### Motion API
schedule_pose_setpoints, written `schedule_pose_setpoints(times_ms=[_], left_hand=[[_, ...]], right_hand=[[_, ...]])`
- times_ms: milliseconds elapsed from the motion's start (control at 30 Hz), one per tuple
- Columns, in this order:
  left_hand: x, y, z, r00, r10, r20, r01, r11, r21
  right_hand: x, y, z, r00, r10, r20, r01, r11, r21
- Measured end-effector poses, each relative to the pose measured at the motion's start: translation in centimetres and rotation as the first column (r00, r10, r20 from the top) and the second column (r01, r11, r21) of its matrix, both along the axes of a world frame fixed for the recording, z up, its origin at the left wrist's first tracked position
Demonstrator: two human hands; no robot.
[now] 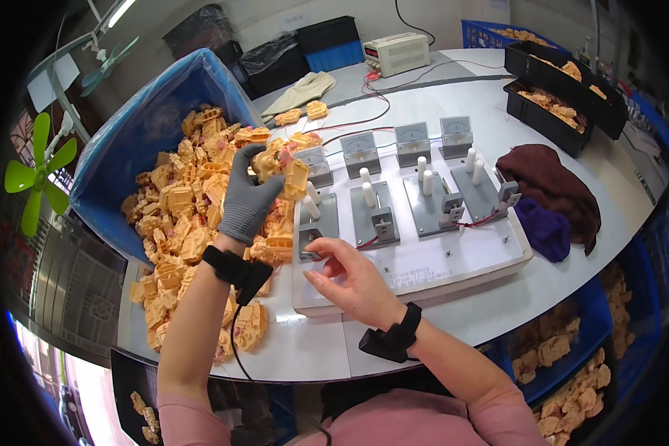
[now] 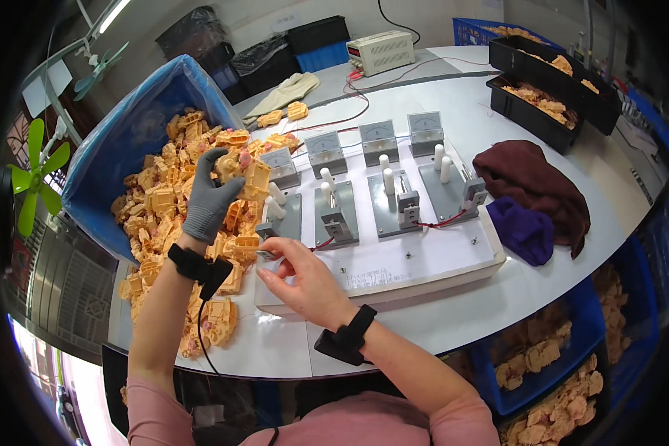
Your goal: Assembling and testing plastic toy components using a factory testing jig.
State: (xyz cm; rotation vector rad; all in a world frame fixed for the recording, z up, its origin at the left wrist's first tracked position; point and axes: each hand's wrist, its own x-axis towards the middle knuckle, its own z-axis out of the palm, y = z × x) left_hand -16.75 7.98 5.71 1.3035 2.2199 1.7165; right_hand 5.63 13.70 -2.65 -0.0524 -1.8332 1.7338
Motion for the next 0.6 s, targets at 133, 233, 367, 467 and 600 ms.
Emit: schedule_pose_setpoints(times_ms=[133,233,367,467,600], left_hand=[[0.2,0.8,-0.3,0.998,0.038,-0.043,-0.032,0.991,0.126],[-0.3,1.6,-0.8,0.986,0.080,-0.147,-0.057,0.986,0.154],[-0.5,2.7,-1.0,0.951,0.135,-0.277,-0.139,0.990,0.007],[-0.7,1.8,-0.7,0.934,0.055,-0.352,-0.080,0.995,-0.057],[1.2,0.1,0.4,0.951,-0.163,-0.262,0.131,0.982,-0.138]], right_hand=[[0.0,0.3,0.0,1.000,-0.009,0.009,0.008,0.999,0.052],[0.1,0.0,0.5,1.000,0.010,0.020,-0.011,0.999,0.033],[-0.1,-0.1,0.1,0.999,0.025,0.020,-0.025,0.999,-0.021],[0.0,0.0,0.0,1.000,0.026,0.011,-0.026,0.999,-0.020],[-0.1,0.2,-0.1,1.000,0.024,0.007,-0.024,1.000,-0.006]])
